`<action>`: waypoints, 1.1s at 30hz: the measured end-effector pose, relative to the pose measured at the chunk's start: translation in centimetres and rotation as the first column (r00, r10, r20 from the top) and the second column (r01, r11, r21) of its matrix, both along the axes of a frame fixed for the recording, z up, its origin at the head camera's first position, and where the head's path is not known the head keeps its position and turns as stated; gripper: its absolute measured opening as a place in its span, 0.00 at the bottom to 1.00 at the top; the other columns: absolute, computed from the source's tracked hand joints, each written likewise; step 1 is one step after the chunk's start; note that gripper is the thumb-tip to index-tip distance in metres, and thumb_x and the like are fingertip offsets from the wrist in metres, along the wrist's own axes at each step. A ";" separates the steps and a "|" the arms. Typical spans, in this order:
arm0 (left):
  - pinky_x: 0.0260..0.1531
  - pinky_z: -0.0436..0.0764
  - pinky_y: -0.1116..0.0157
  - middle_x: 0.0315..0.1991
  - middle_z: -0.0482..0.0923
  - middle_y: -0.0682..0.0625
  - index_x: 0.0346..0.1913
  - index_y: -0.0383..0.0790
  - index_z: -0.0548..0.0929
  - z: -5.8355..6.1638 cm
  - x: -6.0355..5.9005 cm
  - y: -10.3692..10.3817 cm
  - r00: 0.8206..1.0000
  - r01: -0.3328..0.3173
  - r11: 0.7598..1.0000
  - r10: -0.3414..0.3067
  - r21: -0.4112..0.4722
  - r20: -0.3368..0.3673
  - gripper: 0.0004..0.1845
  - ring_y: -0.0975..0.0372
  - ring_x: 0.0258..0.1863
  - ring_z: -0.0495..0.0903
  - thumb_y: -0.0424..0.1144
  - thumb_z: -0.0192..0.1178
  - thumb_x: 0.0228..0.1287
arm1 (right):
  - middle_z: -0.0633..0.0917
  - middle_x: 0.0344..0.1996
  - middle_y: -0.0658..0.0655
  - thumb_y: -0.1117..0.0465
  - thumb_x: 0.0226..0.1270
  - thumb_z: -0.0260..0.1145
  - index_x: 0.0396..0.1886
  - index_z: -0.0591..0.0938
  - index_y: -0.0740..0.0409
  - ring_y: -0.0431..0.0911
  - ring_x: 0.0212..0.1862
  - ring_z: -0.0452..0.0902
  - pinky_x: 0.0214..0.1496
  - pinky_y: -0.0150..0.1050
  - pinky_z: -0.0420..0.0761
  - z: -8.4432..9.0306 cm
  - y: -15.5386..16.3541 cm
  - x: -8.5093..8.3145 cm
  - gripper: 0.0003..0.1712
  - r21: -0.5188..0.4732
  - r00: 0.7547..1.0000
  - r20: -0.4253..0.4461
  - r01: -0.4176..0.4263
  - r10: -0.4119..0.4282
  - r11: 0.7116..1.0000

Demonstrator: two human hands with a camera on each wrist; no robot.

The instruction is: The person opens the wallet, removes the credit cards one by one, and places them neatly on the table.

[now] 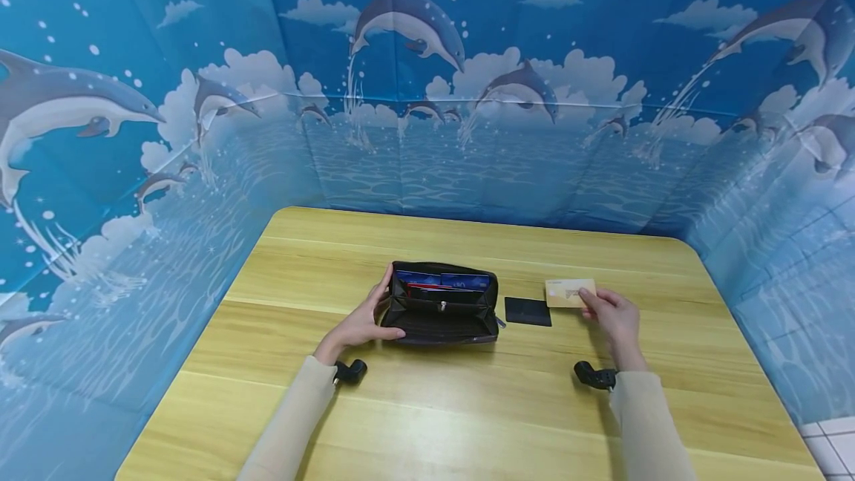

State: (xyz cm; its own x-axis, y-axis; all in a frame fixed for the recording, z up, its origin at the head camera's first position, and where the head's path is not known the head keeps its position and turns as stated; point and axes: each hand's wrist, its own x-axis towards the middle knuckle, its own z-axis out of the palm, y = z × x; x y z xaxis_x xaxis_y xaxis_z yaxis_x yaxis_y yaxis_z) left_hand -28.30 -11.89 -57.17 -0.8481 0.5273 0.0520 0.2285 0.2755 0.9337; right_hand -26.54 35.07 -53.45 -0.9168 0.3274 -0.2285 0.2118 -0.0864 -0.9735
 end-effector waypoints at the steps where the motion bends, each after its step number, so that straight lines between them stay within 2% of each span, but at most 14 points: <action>1: 0.62 0.50 0.41 0.75 0.32 0.55 0.71 0.77 0.31 0.0 0.0 0.0 1.000 -0.002 1.000 0.002 0.000 0.006 0.62 0.53 0.72 0.39 0.54 0.73 0.48 | 0.83 0.26 0.47 0.58 0.57 0.72 0.36 0.79 0.59 0.40 0.27 0.81 0.34 0.33 0.81 -0.1 0.1 0.1 0.13 0.006 1.000 0.010 0.004 -0.004 1.000; 9: 0.62 0.51 0.40 0.75 0.32 0.56 0.71 0.78 0.31 0.1 0.1 0.0 1.000 -0.007 1.000 0.007 -0.007 0.014 0.62 0.52 0.72 0.39 0.53 0.73 0.48 | 0.83 0.25 0.44 0.54 0.57 0.73 0.41 0.77 0.59 0.39 0.27 0.81 0.33 0.32 0.81 -0.9 1.0 0.4 0.19 0.067 0.997 0.082 0.000 -0.005 0.998; 14: 0.62 0.51 0.40 0.75 0.32 0.55 0.72 0.75 0.31 0.1 0.1 0.0 1.000 -0.006 1.000 0.006 -0.005 0.010 0.63 0.52 0.72 0.40 0.54 0.73 0.48 | 0.83 0.24 0.44 0.54 0.58 0.71 0.43 0.76 0.61 0.39 0.26 0.81 0.31 0.32 0.81 -1.4 1.4 0.6 0.20 0.114 0.997 0.082 -0.006 -0.003 0.993; 23: 0.62 0.51 0.40 0.75 0.32 0.55 0.72 0.74 0.31 0.0 0.0 -0.1 1.000 -0.008 1.000 0.008 -0.014 0.003 0.63 0.52 0.72 0.40 0.55 0.73 0.48 | 0.82 0.23 0.45 0.57 0.58 0.72 0.43 0.73 0.66 0.40 0.24 0.81 0.30 0.34 0.81 -1.8 1.6 0.7 0.22 0.091 0.996 0.091 0.006 -0.014 0.996; 28: 0.62 0.51 0.40 0.75 0.32 0.56 0.72 0.76 0.31 0.0 0.0 -0.1 1.000 -0.007 1.000 0.007 -0.009 0.008 0.63 0.52 0.72 0.40 0.54 0.73 0.48 | 0.82 0.23 0.45 0.55 0.60 0.71 0.45 0.73 0.67 0.39 0.25 0.81 0.30 0.34 0.81 -1.8 1.6 0.9 0.24 0.168 0.992 0.123 -0.027 0.006 0.985; 33: 0.61 0.52 0.39 0.75 0.32 0.56 0.72 0.75 0.31 0.0 0.1 -0.1 1.000 -0.008 1.000 0.008 -0.005 0.005 0.63 0.52 0.72 0.40 0.54 0.73 0.49 | 0.82 0.23 0.46 0.53 0.62 0.69 0.49 0.74 0.73 0.38 0.25 0.80 0.29 0.34 0.81 -2.0 1.5 1.0 0.28 0.298 0.990 0.140 -0.071 0.030 0.952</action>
State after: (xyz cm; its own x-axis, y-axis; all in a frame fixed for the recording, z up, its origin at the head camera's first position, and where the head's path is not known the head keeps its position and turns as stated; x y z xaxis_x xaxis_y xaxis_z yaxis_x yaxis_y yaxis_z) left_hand -28.25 -11.96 -57.13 -0.8524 0.5209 0.0445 0.2212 0.2822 0.9335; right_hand -25.57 36.61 -55.41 -0.9024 0.3535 -0.2464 0.3366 0.2212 -0.9153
